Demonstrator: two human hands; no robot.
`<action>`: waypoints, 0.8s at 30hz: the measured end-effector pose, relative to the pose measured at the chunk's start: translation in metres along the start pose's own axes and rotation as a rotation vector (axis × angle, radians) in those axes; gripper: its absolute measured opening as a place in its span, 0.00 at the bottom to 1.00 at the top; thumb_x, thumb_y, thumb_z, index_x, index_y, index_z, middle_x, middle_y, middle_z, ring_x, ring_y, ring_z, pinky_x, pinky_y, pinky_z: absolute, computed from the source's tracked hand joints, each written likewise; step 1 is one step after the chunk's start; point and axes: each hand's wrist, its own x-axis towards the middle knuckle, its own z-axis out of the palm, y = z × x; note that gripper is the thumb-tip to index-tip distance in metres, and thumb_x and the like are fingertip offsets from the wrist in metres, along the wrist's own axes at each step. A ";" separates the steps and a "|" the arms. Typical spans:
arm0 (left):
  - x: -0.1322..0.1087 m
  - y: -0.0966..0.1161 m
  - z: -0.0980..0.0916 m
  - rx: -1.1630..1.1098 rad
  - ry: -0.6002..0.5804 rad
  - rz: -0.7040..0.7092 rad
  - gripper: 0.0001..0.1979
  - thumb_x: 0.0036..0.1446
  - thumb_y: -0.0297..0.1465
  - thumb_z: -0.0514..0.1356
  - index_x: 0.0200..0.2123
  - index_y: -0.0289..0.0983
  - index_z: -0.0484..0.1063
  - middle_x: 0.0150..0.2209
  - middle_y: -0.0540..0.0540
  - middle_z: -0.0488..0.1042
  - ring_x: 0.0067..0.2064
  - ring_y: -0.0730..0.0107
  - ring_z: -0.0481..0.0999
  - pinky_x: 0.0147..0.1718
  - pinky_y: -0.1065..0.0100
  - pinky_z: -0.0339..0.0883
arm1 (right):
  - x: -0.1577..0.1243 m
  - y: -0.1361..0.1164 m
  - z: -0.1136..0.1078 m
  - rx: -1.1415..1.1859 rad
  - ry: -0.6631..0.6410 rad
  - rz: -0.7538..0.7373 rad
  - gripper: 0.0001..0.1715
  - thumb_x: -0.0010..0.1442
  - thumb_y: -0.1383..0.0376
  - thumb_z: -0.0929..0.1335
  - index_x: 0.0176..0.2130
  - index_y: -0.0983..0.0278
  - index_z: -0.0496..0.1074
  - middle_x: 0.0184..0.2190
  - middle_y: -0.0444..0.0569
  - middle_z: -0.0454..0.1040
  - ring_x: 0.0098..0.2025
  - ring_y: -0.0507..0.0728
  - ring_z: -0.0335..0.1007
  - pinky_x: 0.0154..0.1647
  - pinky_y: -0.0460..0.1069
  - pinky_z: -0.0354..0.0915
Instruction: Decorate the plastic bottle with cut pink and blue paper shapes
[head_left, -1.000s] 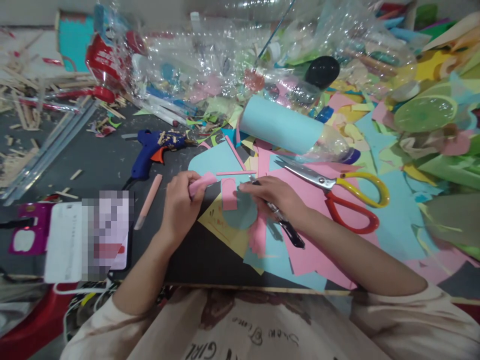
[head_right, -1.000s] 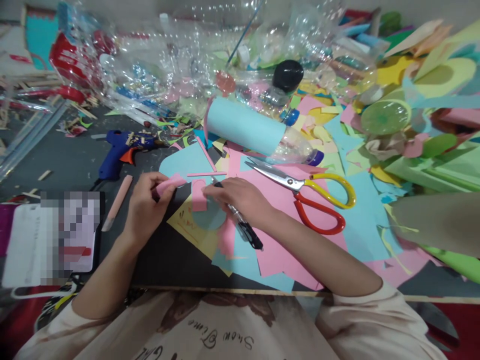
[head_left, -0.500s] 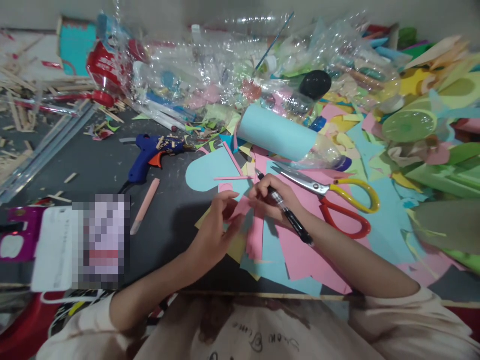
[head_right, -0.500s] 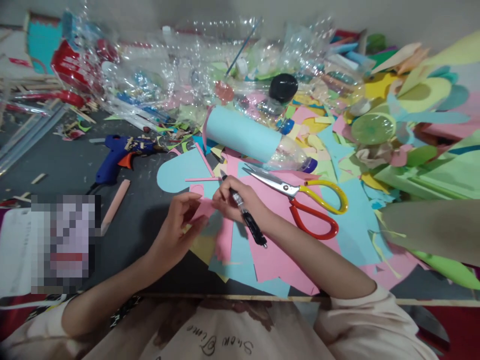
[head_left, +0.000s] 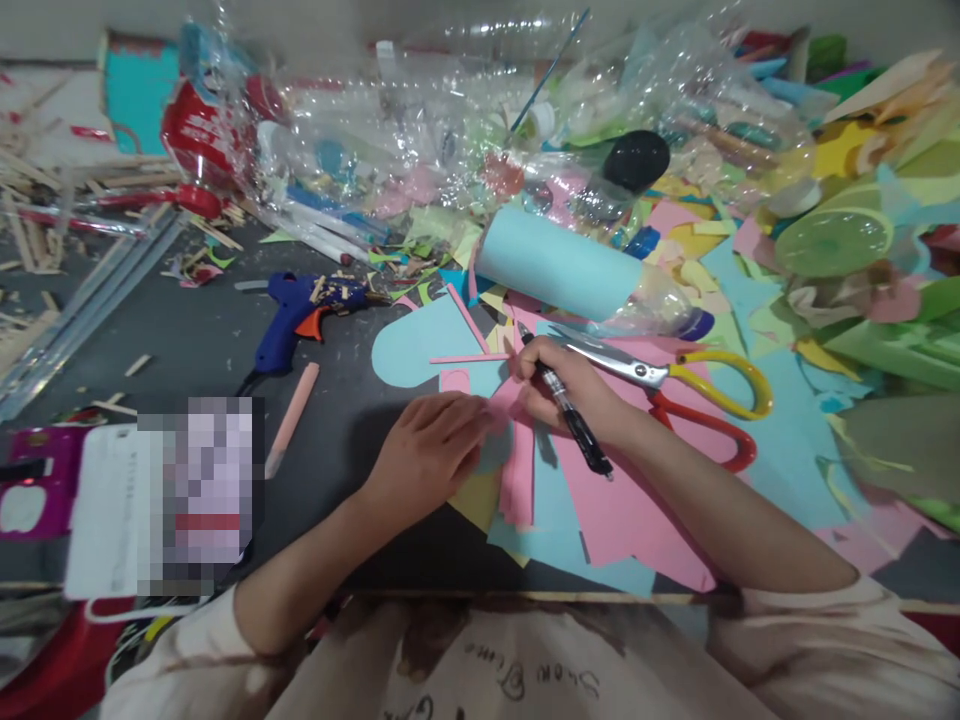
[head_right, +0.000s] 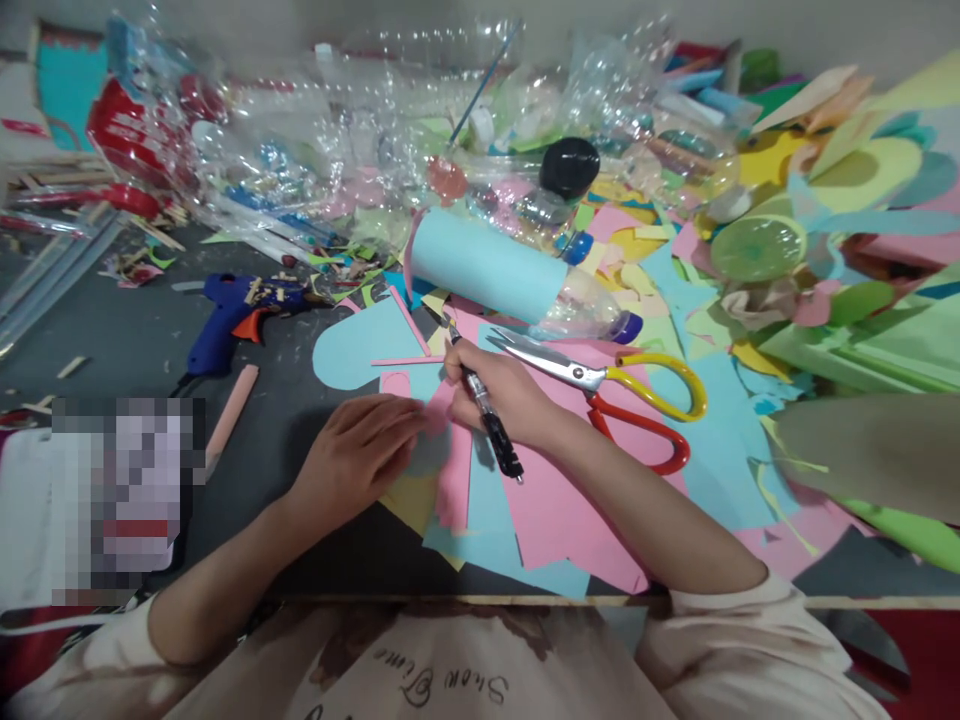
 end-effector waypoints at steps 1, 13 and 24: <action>0.000 0.002 0.001 -0.003 -0.007 0.020 0.11 0.62 0.25 0.54 0.45 0.35 0.73 0.43 0.44 0.80 0.46 0.64 0.77 0.42 0.64 0.70 | 0.001 -0.001 0.000 -0.028 -0.003 -0.027 0.11 0.48 0.73 0.65 0.32 0.59 0.60 0.24 0.37 0.65 0.21 0.48 0.56 0.24 0.45 0.55; -0.001 -0.004 -0.004 -0.057 -0.044 -0.021 0.13 0.62 0.25 0.53 0.47 0.35 0.73 0.44 0.43 0.80 0.46 0.64 0.78 0.44 0.62 0.72 | 0.004 0.000 0.005 -0.203 0.102 -0.098 0.06 0.59 0.65 0.68 0.33 0.60 0.64 0.26 0.40 0.69 0.25 0.49 0.62 0.27 0.45 0.57; -0.005 -0.012 0.000 -0.002 -0.018 -0.069 0.11 0.61 0.23 0.54 0.40 0.36 0.75 0.42 0.45 0.81 0.40 0.65 0.80 0.40 0.63 0.74 | 0.002 -0.004 0.005 -0.412 0.189 -0.165 0.02 0.60 0.64 0.66 0.35 0.60 0.67 0.24 0.43 0.71 0.25 0.52 0.64 0.27 0.46 0.57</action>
